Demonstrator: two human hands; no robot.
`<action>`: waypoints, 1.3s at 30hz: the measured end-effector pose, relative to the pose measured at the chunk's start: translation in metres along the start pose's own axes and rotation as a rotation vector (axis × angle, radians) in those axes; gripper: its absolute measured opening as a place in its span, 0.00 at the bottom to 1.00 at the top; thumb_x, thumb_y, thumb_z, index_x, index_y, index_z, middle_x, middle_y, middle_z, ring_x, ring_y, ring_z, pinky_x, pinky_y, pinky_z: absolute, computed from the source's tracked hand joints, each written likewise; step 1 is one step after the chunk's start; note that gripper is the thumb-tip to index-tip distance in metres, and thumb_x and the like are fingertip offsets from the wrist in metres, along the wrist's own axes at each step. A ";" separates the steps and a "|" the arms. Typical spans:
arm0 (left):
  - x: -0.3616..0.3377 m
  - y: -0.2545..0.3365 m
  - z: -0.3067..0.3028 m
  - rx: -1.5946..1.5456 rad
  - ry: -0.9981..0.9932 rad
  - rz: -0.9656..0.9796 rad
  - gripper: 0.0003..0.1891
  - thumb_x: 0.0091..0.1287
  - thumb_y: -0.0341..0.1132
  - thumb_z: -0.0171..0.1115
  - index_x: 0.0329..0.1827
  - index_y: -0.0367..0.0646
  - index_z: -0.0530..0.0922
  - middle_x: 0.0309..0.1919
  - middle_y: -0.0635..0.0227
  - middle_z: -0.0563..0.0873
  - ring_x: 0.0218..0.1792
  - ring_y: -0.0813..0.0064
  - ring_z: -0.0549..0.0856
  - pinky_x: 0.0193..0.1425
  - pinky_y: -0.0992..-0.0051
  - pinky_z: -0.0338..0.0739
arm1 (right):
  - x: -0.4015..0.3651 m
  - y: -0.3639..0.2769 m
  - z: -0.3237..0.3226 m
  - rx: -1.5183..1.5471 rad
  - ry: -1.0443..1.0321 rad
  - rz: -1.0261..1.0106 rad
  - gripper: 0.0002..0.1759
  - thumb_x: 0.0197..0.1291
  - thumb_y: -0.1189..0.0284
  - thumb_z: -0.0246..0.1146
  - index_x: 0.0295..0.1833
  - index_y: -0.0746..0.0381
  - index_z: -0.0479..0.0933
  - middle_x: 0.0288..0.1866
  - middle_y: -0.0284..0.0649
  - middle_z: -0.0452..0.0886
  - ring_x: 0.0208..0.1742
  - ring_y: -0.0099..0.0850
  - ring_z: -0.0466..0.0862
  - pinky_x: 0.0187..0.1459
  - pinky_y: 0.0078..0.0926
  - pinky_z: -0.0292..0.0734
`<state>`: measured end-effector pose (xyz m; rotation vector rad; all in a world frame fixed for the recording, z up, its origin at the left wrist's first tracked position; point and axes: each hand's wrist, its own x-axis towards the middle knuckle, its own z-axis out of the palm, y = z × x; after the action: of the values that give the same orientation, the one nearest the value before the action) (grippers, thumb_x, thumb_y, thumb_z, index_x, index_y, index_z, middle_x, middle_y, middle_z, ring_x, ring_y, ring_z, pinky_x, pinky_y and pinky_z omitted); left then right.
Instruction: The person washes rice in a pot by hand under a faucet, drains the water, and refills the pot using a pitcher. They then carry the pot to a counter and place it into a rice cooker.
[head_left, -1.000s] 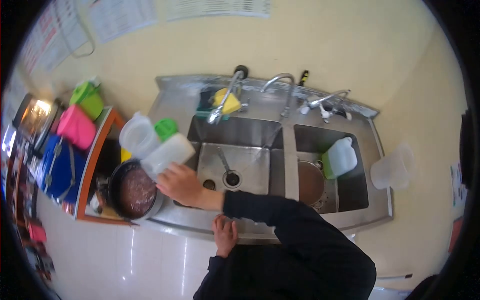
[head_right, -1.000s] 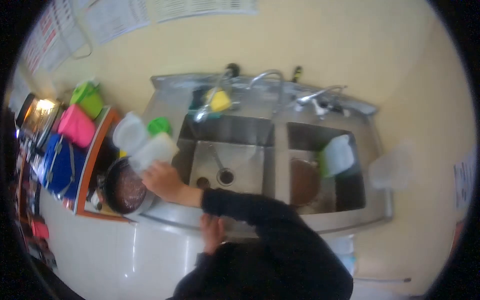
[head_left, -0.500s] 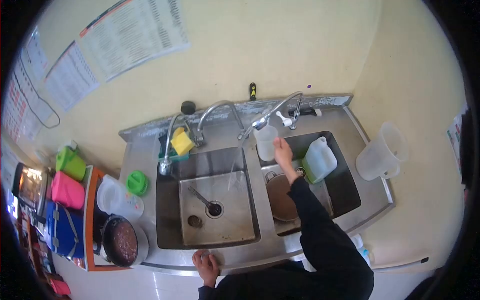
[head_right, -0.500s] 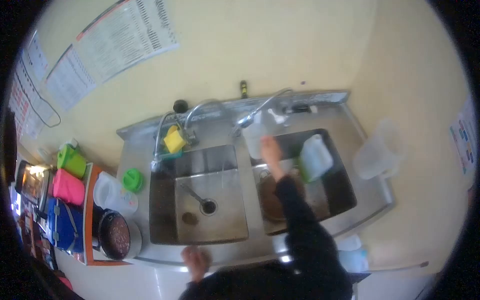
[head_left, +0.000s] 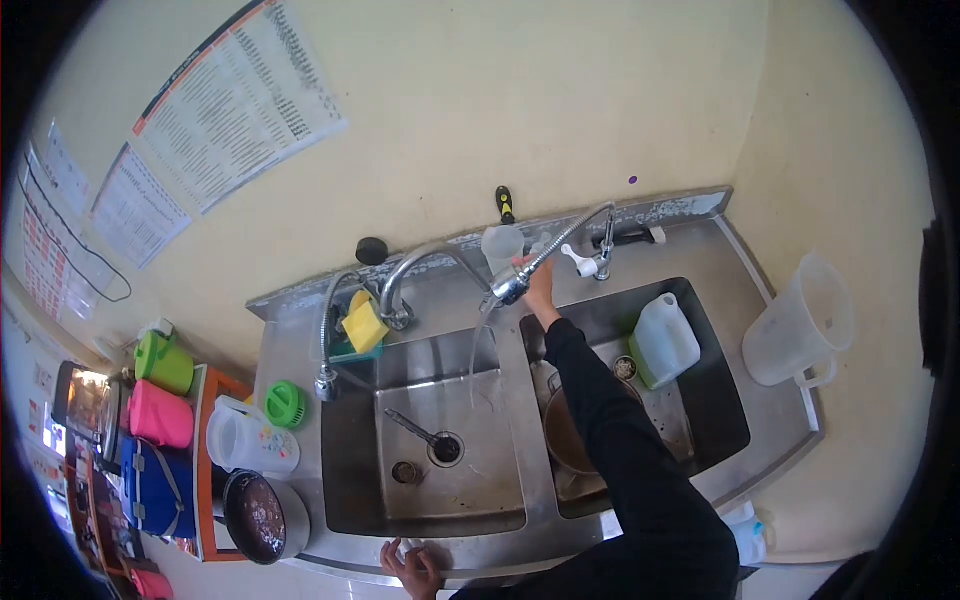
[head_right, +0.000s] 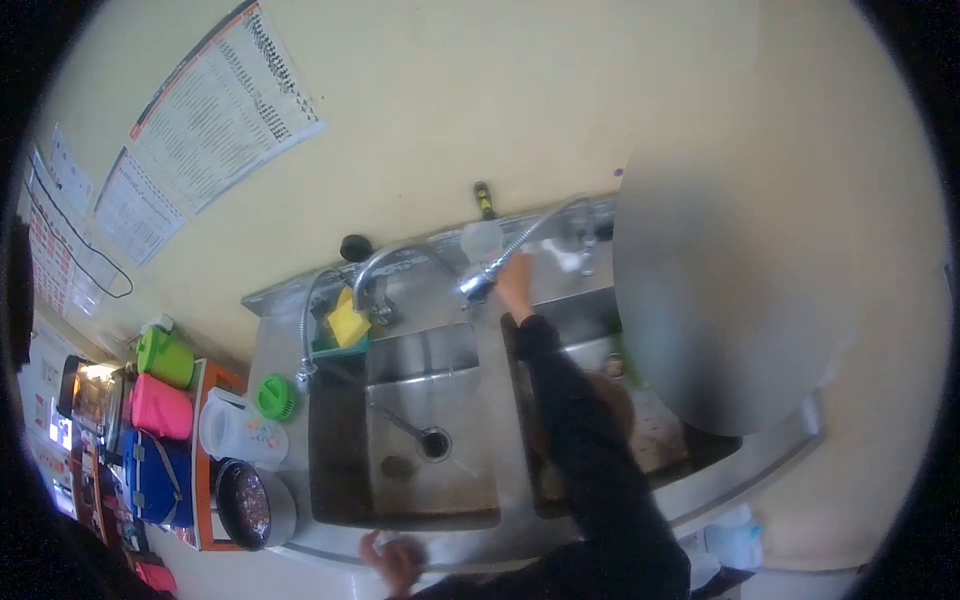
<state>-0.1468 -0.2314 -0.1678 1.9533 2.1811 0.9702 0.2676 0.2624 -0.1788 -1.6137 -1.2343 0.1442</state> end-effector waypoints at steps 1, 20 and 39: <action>-0.002 0.000 0.003 -0.064 0.012 -0.095 0.14 0.66 0.40 0.54 0.42 0.36 0.74 0.58 0.51 0.70 0.63 0.51 0.65 0.67 0.51 0.54 | -0.004 -0.024 -0.023 0.021 0.053 0.071 0.25 0.60 0.60 0.63 0.55 0.65 0.68 0.50 0.49 0.73 0.56 0.52 0.72 0.55 0.46 0.67; 0.006 0.008 -0.012 0.014 -0.107 -0.001 0.06 0.58 0.33 0.62 0.35 0.42 0.81 0.57 0.54 0.75 0.62 0.46 0.69 0.67 0.50 0.61 | -0.105 -0.001 -0.162 0.600 0.246 0.394 0.30 0.70 0.53 0.51 0.71 0.56 0.56 0.60 0.40 0.73 0.45 0.33 0.78 0.44 0.30 0.76; 0.017 -0.180 -0.188 -0.053 0.553 -0.300 0.15 0.60 0.28 0.61 0.51 0.40 0.76 0.56 0.51 0.75 0.59 0.50 0.73 0.62 0.55 0.64 | -0.418 -0.461 0.010 0.427 -1.002 -0.556 0.14 0.70 0.71 0.50 0.49 0.66 0.80 0.44 0.45 0.82 0.47 0.37 0.83 0.47 0.30 0.75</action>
<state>-0.3902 -0.2927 -0.0981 1.3828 2.5733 1.6326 -0.2222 -0.0864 -0.0207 -0.7399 -2.1710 0.8680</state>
